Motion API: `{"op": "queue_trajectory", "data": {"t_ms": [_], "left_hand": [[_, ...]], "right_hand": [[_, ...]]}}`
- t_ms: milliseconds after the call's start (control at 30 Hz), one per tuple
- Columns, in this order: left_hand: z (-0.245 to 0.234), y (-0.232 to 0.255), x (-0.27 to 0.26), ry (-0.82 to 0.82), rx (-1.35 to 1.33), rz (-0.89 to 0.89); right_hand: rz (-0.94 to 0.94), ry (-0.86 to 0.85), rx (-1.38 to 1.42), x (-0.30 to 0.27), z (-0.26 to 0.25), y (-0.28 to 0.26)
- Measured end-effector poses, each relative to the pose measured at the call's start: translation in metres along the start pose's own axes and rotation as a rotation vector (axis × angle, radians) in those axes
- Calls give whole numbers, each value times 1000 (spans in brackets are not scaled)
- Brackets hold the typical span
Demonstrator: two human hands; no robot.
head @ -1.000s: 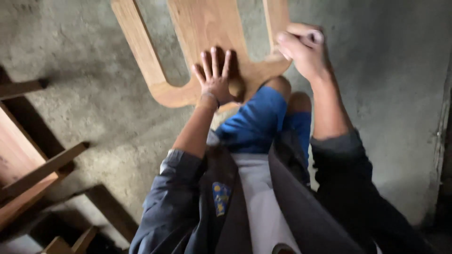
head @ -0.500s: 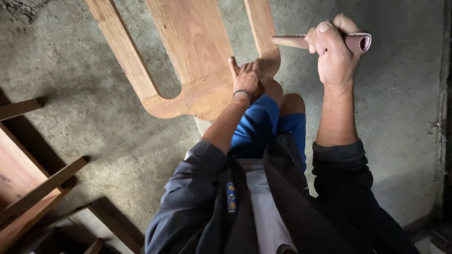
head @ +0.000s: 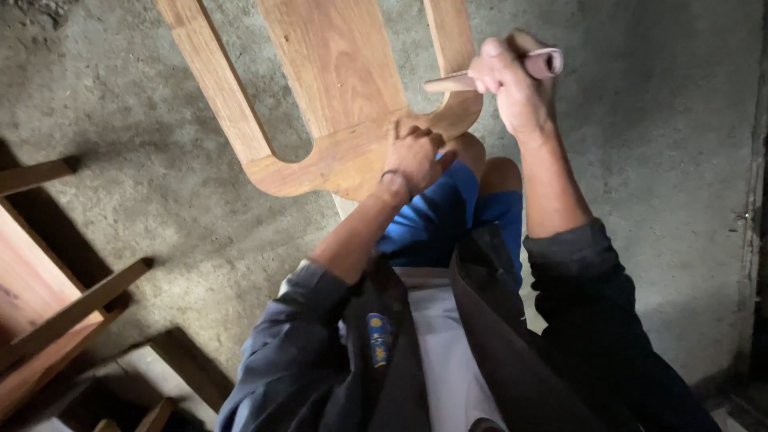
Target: The person sits on the floor and sands a wooden chair frame using a sanding block. They hold the frame steady with their left hand while moving the sanding block back and forth across the surface with their right hand.
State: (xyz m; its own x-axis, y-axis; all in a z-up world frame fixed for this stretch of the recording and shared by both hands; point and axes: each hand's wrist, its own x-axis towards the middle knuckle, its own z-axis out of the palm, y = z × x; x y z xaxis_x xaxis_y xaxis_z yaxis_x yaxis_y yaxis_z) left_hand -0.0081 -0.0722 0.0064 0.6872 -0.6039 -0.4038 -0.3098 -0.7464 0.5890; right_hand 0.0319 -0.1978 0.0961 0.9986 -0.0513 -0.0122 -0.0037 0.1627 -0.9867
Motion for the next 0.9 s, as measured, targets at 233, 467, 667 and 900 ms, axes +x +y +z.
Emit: {"op": "queue_trajectory", "data": {"t_ms": [233,467,667,900], "left_hand": [[8,-62,-41,327,350,-308],[-14,-64,-46,40,176,-335],[-22,-59,-42,6,96,-370],[6,-46,-13,714,-761,50]], "right_hand": [[87,-227,-275,-13,5,18],[234,-228,-424,-1,14,16],[138,-274,-392,10,20,-5],[205,91,436,4,-17,-18]]}}
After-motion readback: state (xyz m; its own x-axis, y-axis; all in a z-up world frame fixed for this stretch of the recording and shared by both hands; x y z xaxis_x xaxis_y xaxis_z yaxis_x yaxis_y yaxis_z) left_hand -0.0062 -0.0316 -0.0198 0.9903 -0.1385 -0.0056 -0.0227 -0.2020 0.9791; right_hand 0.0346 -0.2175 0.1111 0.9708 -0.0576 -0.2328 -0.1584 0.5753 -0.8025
